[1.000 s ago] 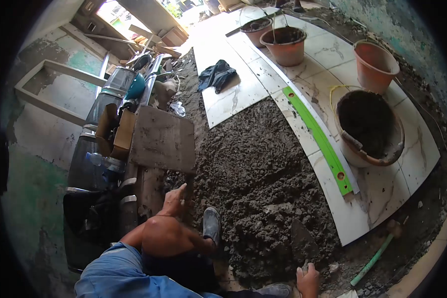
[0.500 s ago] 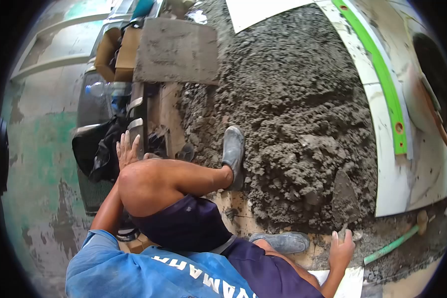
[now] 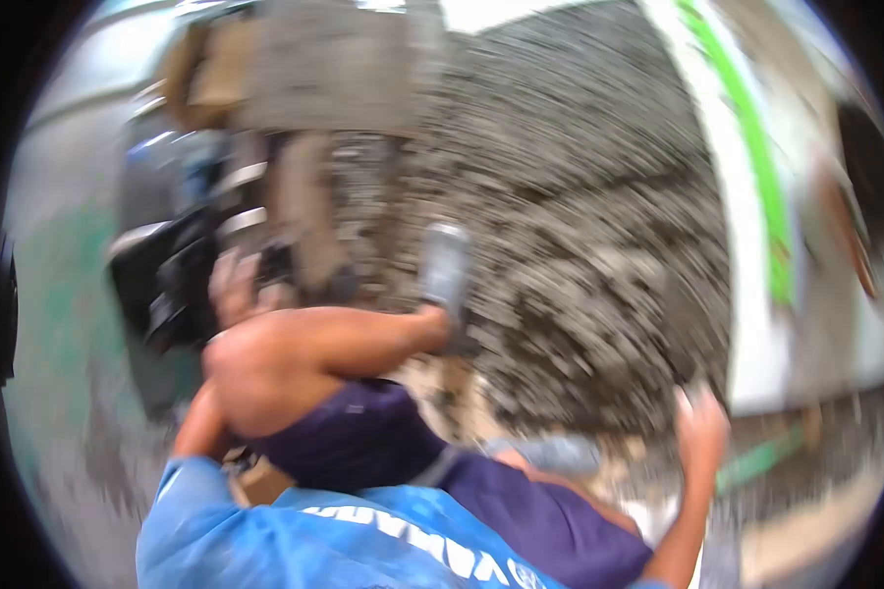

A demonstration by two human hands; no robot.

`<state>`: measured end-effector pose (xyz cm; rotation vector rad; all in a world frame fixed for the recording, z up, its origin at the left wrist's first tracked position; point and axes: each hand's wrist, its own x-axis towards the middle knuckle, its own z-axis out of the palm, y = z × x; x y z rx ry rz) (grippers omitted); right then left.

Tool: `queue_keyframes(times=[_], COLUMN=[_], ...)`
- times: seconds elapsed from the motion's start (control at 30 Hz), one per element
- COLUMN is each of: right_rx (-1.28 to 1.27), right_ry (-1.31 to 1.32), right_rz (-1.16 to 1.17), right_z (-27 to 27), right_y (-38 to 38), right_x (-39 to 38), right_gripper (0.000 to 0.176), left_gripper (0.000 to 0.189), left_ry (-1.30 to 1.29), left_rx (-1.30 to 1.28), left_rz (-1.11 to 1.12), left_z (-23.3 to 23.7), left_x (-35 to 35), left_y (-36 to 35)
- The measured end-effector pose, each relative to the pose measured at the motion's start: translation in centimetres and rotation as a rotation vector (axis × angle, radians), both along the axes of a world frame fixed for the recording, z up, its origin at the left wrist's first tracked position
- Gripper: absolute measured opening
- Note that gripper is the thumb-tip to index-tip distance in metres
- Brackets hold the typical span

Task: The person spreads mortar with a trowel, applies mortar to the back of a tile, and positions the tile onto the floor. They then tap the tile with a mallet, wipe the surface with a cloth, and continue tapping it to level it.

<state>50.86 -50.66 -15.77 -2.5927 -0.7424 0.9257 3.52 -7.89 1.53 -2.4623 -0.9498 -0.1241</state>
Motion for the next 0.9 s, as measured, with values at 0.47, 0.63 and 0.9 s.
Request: queue_keyframes(times=[0.47, 0.63, 0.9], right_rx=[-0.162, -0.189, -0.398], right_ry=[-0.129, -0.001, 0.312], right_rz=[-0.183, -0.225, -0.046], right_z=[3.2, 3.3, 4.9], right_y=[-1.0, -3.7, -11.1], right_x=[3.4, 1.5, -3.7], right_gripper=[0.038, 0.039, 0.042], left_gripper=[0.057, 0.055, 0.053], left_ry=[-0.035, 0.035, 0.134], left_rx=[-0.225, -0.215, -0.349], left_rz=[-0.332, -0.314, -0.350], left_z=[-6.8, -2.8, -1.6], left_x=[3.1, -0.1, -1.8], left_y=[2.3, 2.8, 2.9])
